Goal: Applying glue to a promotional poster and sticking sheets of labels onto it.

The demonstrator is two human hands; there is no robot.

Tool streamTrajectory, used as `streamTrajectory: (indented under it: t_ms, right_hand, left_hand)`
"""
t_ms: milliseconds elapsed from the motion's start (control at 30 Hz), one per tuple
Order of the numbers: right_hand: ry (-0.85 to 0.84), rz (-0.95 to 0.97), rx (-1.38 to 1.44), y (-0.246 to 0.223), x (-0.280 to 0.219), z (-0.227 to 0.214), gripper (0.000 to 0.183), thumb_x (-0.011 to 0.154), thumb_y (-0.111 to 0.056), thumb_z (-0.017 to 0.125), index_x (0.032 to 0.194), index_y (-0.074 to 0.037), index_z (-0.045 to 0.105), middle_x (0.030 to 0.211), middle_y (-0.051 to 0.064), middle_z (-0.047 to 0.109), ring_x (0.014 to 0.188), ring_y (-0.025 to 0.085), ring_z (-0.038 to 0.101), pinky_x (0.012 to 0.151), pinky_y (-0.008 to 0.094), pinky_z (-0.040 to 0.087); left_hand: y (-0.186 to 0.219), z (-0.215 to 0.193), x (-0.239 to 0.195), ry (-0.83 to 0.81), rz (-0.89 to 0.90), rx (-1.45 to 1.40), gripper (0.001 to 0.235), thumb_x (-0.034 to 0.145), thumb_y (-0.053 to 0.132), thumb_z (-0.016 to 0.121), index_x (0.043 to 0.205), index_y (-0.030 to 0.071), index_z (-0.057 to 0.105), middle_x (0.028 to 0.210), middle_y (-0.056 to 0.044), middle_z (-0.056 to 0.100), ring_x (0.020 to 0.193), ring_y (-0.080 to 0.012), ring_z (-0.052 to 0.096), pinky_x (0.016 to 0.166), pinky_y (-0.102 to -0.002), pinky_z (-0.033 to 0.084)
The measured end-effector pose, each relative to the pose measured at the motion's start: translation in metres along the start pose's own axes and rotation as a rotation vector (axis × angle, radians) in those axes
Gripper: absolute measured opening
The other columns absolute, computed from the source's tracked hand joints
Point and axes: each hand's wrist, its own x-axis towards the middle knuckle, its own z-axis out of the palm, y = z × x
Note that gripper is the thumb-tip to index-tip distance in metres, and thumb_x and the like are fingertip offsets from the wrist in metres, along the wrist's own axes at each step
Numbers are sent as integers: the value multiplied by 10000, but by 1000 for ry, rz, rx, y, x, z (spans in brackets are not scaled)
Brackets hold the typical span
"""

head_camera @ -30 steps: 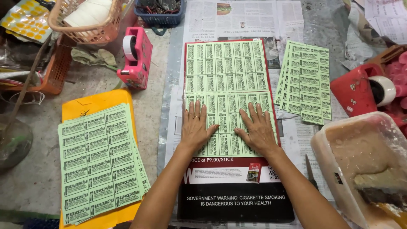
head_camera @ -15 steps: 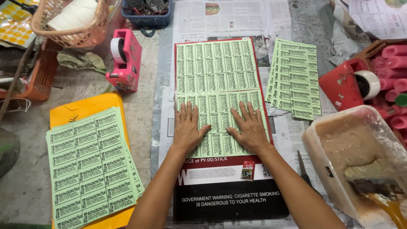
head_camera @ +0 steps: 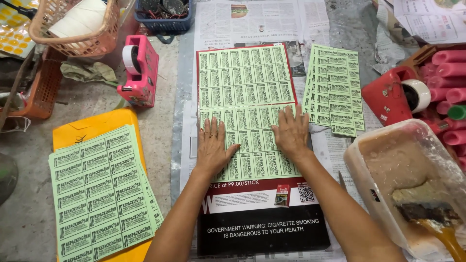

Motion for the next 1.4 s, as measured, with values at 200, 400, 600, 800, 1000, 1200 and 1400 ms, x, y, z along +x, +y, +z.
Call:
streamTrajectory:
  t_ms: [200, 400, 600, 800, 1000, 1200, 1400]
  right_hand:
    - [45, -89, 216, 0, -9, 12, 593, 1075, -433, 436, 1513, -33, 463, 1586, 270, 383, 1500, 467, 283, 1197, 620, 237]
    - [118, -125, 220, 7, -7, 24, 603, 1079, -462, 432, 1494, -29, 491, 1575, 274, 402, 1486, 476, 312, 1182, 612, 246]
    - [150, -133, 195, 8, -6, 27, 608, 1072, -466, 451, 1496, -32, 499, 1575, 271, 410, 1482, 476, 324, 1179, 610, 257]
    - [112, -110, 191, 6, -7, 26, 603, 1079, -473, 411, 1509, -57, 486, 1596, 254, 389, 1501, 457, 297, 1193, 606, 244]
    - [105, -109, 168, 5, -8, 22, 610, 1084, -489, 384, 1512, -65, 482, 1596, 247, 391, 1501, 449, 302, 1193, 604, 249]
    - [125, -119, 128, 6, -8, 25, 597, 1074, -459, 437, 1512, -55, 486, 1589, 250, 404, 1503, 460, 294, 1196, 610, 249]
    - [94, -132, 35, -30, -28, 17, 576, 1053, -475, 473, 1494, -106, 513, 1567, 231, 434, 1503, 440, 298, 1205, 622, 216]
  left_hand:
    - [1, 1, 0, 13, 3, 6, 950, 974, 752, 307, 1630, 75, 185, 1718, -195, 57, 1579, -346, -12, 1254, -516, 51]
    - [-1, 5, 2, 24, 17, 23, 987, 961, 791, 269, 1625, 63, 218, 1713, -210, 78, 1578, -371, 12, 1250, -528, 66]
    - [2, 2, 2, 10, 4, 17, 975, 966, 779, 276, 1627, 67, 198, 1714, -210, 57, 1578, -368, -6, 1252, -527, 57]
    - [0, 5, 3, 19, 2, 28, 977, 962, 787, 263, 1624, 70, 207, 1713, -208, 62, 1578, -364, 2, 1252, -526, 55]
    - [1, -2, 2, 21, 1, 30, 987, 942, 806, 301, 1620, 91, 242, 1708, -202, 108, 1578, -351, 42, 1252, -527, 100]
    - [-13, -41, 9, 57, -12, 112, 807, 917, 684, 585, 1506, 142, 482, 1600, -151, 412, 1523, -384, 252, 1214, -574, 261]
    - [11, -54, -25, -93, 33, 225, 783, 870, 595, 707, 1471, 127, 527, 1578, -148, 450, 1512, -409, 265, 1191, -571, 308]
